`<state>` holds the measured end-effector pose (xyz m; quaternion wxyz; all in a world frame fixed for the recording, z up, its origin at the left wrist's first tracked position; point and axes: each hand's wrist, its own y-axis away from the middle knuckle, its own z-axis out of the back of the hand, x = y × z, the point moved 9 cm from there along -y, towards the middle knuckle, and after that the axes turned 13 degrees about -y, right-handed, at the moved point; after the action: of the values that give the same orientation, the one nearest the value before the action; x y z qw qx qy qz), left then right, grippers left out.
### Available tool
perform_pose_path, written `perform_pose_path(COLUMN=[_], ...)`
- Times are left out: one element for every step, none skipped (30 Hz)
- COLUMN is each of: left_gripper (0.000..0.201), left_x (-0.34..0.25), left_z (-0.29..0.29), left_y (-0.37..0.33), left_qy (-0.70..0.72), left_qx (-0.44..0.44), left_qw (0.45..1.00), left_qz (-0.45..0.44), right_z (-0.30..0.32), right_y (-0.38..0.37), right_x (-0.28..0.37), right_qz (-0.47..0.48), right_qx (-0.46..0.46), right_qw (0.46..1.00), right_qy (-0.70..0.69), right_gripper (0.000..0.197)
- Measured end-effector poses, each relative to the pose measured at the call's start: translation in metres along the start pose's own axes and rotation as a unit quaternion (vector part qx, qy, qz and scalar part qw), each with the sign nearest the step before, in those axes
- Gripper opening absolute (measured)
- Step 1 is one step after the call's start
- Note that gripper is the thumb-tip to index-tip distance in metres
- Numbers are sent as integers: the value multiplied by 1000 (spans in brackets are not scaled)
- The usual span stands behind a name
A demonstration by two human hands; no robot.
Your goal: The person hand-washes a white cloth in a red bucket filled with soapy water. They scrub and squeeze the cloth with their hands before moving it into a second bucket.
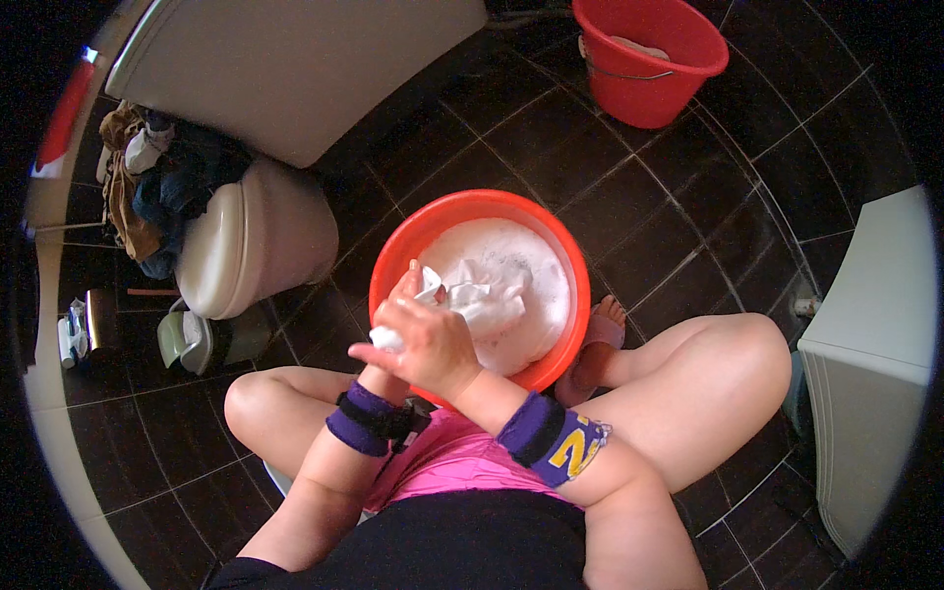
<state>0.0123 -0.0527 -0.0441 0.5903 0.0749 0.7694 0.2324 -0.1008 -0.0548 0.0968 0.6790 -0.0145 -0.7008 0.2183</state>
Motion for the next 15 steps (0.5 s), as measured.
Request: perform_pose_path(left_gripper=[32, 33, 35, 35, 34, 33, 33, 33, 33, 33, 33, 29, 27, 22, 22], left_x=[17, 21, 32, 18, 10, 15, 22, 37, 37, 31, 27, 16, 7, 23, 43], left_z=[4, -13, -34, -62, -67, -60, -52, -40, -48, -56, -63, -78, -71, -62, -45], left_y=[-4, -3, 4, 27, 24, 23, 19, -1, 1, 5, 8, 23, 35, 26, 18], left_qy=[43, 87, 172, 34, 12, 15, 17, 167, 204, 236, 269, 103, -69, 28, 27], left_qx=[7, 22, 51, -10, -19, -38, -55, 82, 123, 163, 203, 105, -5, -92, -91], left_qw=[999, 995, 975, 975, 985, 982, 978, 972, 962, 949, 933, 970, 967, 967, 968], left_qz=[24, 54, 128, 219, 170, 187, 201, 144, 137, 128, 123, 193, 245, 234, 233], right_z=[-10, 2, 19, 52, 66, 55, 40, 24, 27, 33, 40, 55, 61, 60, 60], right_y=[5, 5, 3, 1, 0, 2, 4, 6, 8, 7, 6, 6, 2, -1, 0], right_x=[22, 2, -27, -69, -93, -86, -56, -29, -34, -41, -51, -65, -71, -80, -80], right_qz=[64, 48, 32, -70, -161, -161, -78, 10, -7, -31, -58, -102, -139, -142, -141], right_qx=[4, -18, -40, -68, -86, -84, -118, -141, -131, -127, -125, -121, -112, -104, -105], right_qw=[995, 992, 988, 978, 962, 963, 982, 989, 991, 989, 983, 980, 978, 977, 977], right_qy=[75, 112, 148, 183, 202, 200, 129, 42, 32, 75, 118, 119, 110, 120, 120], right_gripper=[28, 25, 22, 17, 12, 12, 11, 11, 18, 17, 15, 16, 17, 17, 17])
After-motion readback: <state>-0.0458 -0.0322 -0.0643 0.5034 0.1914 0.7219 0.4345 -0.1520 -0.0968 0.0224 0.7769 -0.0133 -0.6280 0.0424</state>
